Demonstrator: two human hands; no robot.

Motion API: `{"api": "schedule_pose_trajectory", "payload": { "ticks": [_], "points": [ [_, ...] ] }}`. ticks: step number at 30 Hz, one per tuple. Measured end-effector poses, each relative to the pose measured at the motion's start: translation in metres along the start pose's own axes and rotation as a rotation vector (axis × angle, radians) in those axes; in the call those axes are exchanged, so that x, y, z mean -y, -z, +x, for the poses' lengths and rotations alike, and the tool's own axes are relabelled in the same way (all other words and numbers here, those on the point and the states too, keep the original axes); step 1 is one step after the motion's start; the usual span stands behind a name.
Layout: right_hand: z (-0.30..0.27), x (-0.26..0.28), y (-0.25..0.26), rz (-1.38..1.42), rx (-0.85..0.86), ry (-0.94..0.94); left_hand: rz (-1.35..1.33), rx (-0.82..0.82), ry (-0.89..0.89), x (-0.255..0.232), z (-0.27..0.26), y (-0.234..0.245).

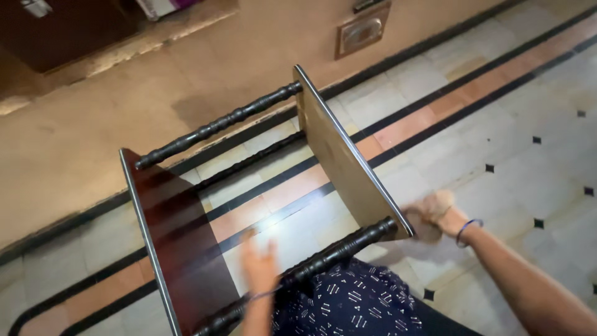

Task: The person wipes the legs and frame of a wooden chair using a cloth. The chair is turned upside down to access the legs, and the person cleans each leg and the connecting frame with a cloth.

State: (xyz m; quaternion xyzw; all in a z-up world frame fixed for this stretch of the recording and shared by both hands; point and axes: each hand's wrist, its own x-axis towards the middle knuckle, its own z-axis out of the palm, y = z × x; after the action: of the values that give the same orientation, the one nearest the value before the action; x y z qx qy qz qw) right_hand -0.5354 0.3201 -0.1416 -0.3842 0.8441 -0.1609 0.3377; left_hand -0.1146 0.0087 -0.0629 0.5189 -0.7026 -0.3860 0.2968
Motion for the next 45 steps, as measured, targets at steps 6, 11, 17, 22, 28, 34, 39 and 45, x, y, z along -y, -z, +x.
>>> {"api": "schedule_pose_trajectory", "payload": {
  "ticks": [6, 11, 17, 22, 28, 34, 39, 45],
  "points": [
    [-0.023, 0.053, -0.015, 0.007, 0.084, 0.087, -0.064, 0.487, -0.051, -0.036, -0.022, -0.219],
    [-0.019, 0.093, -0.042, -0.321, -0.157, 0.379, -0.191, 0.362, 0.247, -0.035, -0.02, -0.246],
    [0.03, 0.14, -0.024, -0.135, -0.271, 0.231, -0.02, 0.517, 0.178, 0.013, 0.007, -0.218],
    [0.127, 0.193, 0.007, -0.152, -0.159, 0.029, 0.079, 0.779, 0.294, 0.066, 0.031, -0.151],
    [0.241, 0.238, 0.037, -0.245, -0.247, 0.097, 0.13, 0.027, -0.014, 0.078, 0.108, -0.105],
    [0.346, 0.256, 0.052, -0.329, -0.318, 0.061, 0.541, -0.064, -0.422, 0.074, 0.218, -0.032],
    [0.394, 0.258, 0.055, -0.364, -0.438, 0.041, 0.892, 0.158, -0.398, 0.044, 0.32, -0.021],
    [0.435, 0.238, 0.067, -0.328, -0.472, 0.134, 0.927, 0.329, -0.138, 0.048, 0.379, -0.036]
  ]
}}
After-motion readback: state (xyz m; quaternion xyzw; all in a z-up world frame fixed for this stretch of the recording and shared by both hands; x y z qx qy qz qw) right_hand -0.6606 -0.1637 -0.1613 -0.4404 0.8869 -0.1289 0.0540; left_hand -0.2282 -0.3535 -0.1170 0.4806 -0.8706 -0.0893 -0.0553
